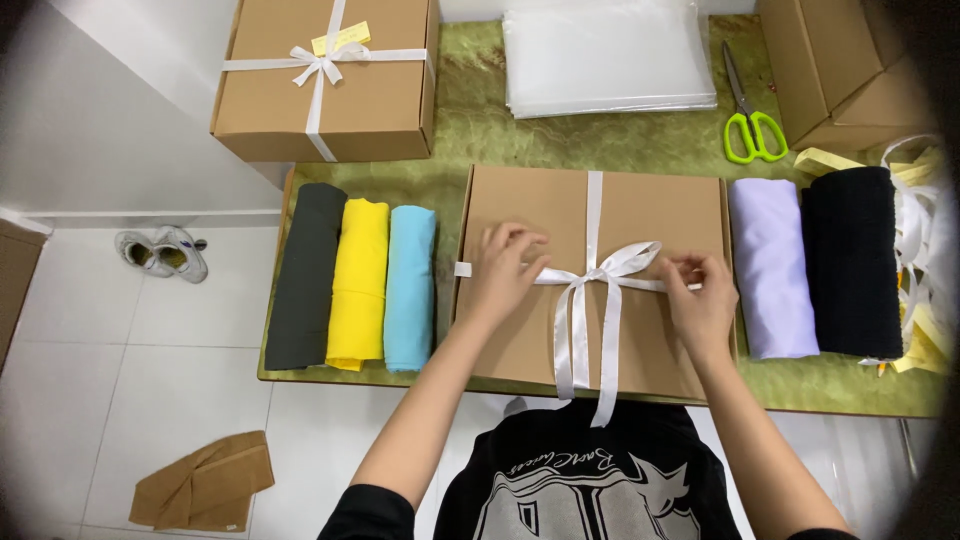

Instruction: Packing a rolled item into a cardboard box and tying a decorative ribbon around it.

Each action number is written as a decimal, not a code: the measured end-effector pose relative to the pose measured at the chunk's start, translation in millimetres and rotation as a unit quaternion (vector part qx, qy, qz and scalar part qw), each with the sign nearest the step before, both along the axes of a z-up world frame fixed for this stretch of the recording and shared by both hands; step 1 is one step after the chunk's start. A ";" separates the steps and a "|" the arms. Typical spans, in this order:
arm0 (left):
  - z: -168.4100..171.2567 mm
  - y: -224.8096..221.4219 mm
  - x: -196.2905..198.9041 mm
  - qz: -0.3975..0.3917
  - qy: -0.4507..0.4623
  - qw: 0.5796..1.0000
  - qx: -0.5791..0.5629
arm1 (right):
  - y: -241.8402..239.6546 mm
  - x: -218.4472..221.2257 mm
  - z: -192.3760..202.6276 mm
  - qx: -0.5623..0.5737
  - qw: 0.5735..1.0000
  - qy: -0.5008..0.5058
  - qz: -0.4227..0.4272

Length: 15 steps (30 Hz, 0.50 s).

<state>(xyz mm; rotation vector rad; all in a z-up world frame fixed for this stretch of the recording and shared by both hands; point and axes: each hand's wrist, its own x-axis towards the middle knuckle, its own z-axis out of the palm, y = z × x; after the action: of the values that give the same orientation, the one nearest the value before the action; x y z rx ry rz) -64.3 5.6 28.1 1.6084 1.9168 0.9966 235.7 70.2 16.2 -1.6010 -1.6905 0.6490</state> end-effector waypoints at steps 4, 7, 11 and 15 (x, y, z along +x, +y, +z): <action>-23.5 -1.3 43.1 -0.048 0.139 0.989 0.004 | -35.0 -27.8 18.0 -0.088 0.989 -0.085 0.081; -23.2 -4.7 66.0 -0.064 0.171 0.983 0.004 | -38.7 -29.9 4.6 -0.123 0.977 -0.128 0.115; -36.9 -6.8 77.3 -0.042 0.175 0.983 0.016 | -51.1 -29.4 9.2 -0.226 0.960 -0.107 0.128; -38.8 -14.5 75.7 -0.036 0.189 0.981 0.031 | -61.5 -17.7 -2.5 -0.253 0.954 -0.102 0.125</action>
<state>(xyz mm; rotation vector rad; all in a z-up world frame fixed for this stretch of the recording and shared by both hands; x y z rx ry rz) 11.4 -8.9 -10.6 2.0050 2.0633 0.7678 218.0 8.7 13.7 -1.8630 -2.0118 1.1539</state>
